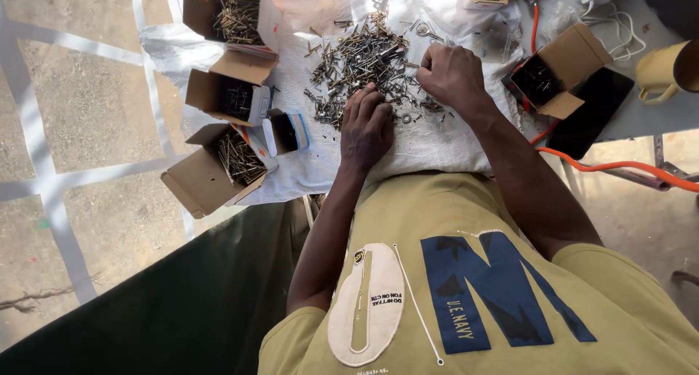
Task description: Sorting small metal fasteners from a large pile into multiple cardboard boxes
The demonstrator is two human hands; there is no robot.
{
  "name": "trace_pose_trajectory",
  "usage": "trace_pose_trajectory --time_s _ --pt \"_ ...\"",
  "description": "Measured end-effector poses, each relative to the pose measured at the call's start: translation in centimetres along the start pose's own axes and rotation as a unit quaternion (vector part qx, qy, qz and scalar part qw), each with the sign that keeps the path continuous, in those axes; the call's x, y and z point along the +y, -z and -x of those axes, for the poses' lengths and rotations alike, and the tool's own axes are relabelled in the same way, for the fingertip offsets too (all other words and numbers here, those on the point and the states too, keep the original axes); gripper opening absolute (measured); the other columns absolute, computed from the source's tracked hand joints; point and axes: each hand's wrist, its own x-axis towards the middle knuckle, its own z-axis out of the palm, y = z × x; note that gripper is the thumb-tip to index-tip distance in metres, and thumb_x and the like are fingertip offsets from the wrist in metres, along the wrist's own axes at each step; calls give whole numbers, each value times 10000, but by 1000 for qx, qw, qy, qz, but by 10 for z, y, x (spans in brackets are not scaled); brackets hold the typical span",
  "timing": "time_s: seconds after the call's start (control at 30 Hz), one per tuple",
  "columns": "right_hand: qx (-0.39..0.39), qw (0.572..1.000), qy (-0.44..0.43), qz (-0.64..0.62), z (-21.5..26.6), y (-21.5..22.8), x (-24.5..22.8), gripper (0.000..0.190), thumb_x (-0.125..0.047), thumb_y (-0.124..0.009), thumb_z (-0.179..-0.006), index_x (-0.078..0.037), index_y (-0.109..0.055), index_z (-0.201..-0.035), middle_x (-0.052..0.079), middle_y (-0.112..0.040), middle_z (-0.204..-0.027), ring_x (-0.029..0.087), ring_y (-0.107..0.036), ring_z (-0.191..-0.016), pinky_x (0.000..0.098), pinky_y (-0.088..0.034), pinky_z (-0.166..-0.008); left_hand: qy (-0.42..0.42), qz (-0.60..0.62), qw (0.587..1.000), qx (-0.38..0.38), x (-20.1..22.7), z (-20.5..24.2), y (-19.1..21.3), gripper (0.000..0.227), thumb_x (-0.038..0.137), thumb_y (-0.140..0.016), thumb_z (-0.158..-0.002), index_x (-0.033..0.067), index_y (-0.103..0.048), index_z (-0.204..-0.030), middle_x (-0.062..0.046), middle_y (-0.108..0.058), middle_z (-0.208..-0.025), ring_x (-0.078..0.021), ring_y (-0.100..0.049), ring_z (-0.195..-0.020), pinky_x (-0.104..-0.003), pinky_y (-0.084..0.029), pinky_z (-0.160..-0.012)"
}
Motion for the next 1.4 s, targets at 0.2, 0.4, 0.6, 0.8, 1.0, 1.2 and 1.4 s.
trace_pose_trajectory --time_s 0.2,0.4,0.6,0.8,1.0,1.2,1.4 --pt "-40 858 -96 -502 19 15 7 67 -168 -683 -896 -126 -644 -862 -82 -493 -642 25 -366 -527 206 -292 -444 5 -9 1000 -2 0 1 1 92 63 -543 -970 80 -633 -981 -128 -628 -1134 -343 -572 -1278 -497 -441 -1133" --pt "-85 635 -27 -767 34 21 20 126 -248 -469 -730 -126 -502 -729 58 -506 -668 152 -344 -507 297 -232 -474 9 10 1000 2 0 0 2 67 91 -582 -980 80 -648 -984 -129 -627 -1148 -324 -556 -1296 -472 -429 -1121" --pt "35 944 22 -327 31 10 17 324 -312 -697 -1053 -167 -569 -793 -50 -502 -734 88 -424 -661 275 -394 -580 9 9 1000 5 -1 -1 1 62 78 -606 -950 86 -653 -989 -121 -628 -1146 -326 -560 -1286 -483 -437 -1110" --pt "34 998 -26 -53 19 -9 2 121 -326 -688 -809 -227 -740 -857 14 -753 -807 273 -697 -765 451 -508 -700 4 21 1000 19 6 -6 12 80 119 -594 -991 78 -662 -1003 -125 -630 -1135 -330 -576 -1278 -480 -439 -1123" --pt "-55 827 -62 -556 34 3 -2 116 -176 -735 -850 -115 -640 -874 -96 -436 -577 13 -271 -448 216 -176 -371 54 24 996 59 5 16 17 229 221 -662 -984 127 -672 -1193 -127 -587 -1387 -365 -516 -1383 -520 -402 -1185" --pt "-76 706 -44 -702 39 23 11 161 -289 -491 -734 -171 -589 -779 11 -555 -734 94 -413 -610 232 -282 -493 101 -54 993 8 3 36 12 532 378 -724 -995 107 -541 -1415 -150 -475 -1553 -379 -432 -1487 -527 -338 -1261" --pt "6 980 153 -130 31 19 25 203 -192 -643 -841 -158 -695 -1034 -60 -518 -623 108 -456 -557 310 -377 -562 110 -39 993 21 0 39 9 516 367 -749 -981 111 -550 -1382 -152 -498 -1524 -376 -451 -1465 -506 -383 -1229"
